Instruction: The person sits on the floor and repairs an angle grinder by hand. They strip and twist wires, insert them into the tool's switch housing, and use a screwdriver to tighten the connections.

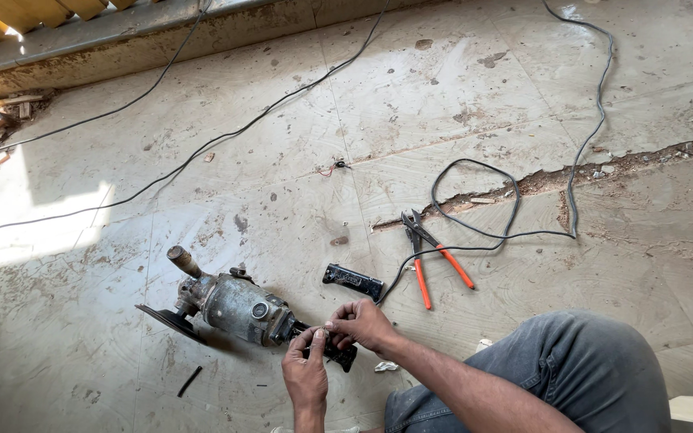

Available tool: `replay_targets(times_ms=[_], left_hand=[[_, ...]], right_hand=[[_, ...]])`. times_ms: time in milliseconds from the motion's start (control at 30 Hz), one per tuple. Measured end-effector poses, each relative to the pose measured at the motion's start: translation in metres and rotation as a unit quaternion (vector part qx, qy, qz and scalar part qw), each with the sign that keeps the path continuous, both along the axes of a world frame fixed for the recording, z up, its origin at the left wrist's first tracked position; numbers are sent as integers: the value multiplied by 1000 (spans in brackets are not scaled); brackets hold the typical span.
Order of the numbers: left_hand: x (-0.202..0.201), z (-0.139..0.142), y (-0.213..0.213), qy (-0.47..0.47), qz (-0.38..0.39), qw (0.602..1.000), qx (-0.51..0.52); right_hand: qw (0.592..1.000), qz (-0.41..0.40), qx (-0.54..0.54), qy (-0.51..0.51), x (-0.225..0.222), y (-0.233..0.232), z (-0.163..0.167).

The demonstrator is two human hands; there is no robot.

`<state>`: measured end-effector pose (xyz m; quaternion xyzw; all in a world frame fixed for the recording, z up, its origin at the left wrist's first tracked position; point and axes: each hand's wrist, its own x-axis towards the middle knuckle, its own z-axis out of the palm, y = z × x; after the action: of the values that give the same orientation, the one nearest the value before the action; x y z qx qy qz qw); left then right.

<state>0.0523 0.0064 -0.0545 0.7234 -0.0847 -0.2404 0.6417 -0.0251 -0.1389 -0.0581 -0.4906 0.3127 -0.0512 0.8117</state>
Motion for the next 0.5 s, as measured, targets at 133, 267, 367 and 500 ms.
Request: replay_targets(times_ms=[133,267,367,500], left_hand=[[-4,7,-4,-99,14,992,71],[-6,13,-6,-101,24,991,87],[-7,17,-6,-73,21,995,59],[-4,20,-5,21,5,1000,0]], right_hand=[[991,-36,-126,26,0,13,15],[977,-17,-212,24,1,17,25],[974,-2,-223,35,-1,17,29],[978,2,-208,27,-6,15,30]])
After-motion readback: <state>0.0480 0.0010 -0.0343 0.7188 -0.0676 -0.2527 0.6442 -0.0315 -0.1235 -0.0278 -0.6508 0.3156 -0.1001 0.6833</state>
